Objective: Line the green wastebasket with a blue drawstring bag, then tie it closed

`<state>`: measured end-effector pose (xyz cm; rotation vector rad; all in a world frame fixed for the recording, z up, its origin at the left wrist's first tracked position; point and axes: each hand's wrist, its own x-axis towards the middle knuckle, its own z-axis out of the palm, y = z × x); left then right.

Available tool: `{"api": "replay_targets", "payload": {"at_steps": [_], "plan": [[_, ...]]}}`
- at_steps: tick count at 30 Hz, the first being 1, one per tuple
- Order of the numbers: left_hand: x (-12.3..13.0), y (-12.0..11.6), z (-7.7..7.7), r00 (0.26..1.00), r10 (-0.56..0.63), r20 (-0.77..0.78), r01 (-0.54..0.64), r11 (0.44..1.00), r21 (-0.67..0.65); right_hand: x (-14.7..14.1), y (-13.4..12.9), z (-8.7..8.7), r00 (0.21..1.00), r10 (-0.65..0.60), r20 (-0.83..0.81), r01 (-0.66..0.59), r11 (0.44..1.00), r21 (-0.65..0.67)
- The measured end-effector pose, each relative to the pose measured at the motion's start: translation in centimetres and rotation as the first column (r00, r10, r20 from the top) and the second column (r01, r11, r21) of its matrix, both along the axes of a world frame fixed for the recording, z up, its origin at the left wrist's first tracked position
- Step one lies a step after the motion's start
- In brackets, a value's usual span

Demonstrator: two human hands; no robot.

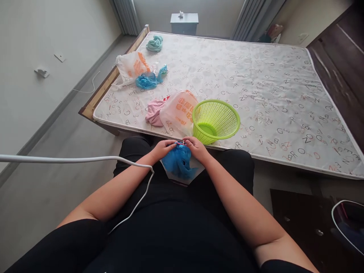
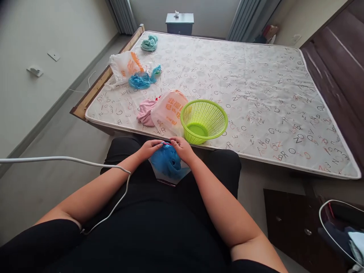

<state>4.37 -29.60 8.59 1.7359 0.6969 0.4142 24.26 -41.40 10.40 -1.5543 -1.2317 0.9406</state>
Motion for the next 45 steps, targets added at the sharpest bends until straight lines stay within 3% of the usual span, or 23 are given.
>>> {"api": "replay_targets", "payload": {"at_steps": [5, 20, 26, 30, 36, 45], "plan": [[-0.1, -0.3, 0.2, 0.996, -0.067, -0.056, 0.071, 0.995, 0.074, -1.3, 0.4, -0.6, 0.99, 0.131, -0.045, -0.134, 0.989, -0.058], [-0.4, -0.2, 0.3, 0.989, 0.1, -0.109, -0.071, 0.968, 0.242, -1.8, 1.7, -0.7, 0.996, 0.072, 0.058, -0.057, 0.974, -0.218], [-0.5, -0.2, 0.7, 0.999, 0.042, -0.018, -0.04, 0.99, 0.134, -1.7, 1.8, 0.0, 0.997, 0.025, 0.07, -0.011, 0.979, -0.202], [-0.4, -0.5, 0.7, 0.999, -0.026, -0.035, 0.026, 0.999, 0.025, -1.6, 1.7, 0.0, 0.998, 0.008, 0.068, 0.003, 0.987, -0.159], [-0.1, -0.4, -0.1, 0.993, -0.097, -0.063, 0.096, 0.995, -0.014, -2.0, 1.6, -0.3, 1.0, 0.002, -0.028, -0.004, 0.998, -0.061], [-0.1, -0.1, 0.2, 1.0, 0.005, -0.022, -0.004, 0.999, 0.036, -1.7, 1.7, -0.6, 0.998, 0.05, 0.042, -0.047, 0.996, -0.078]]}}
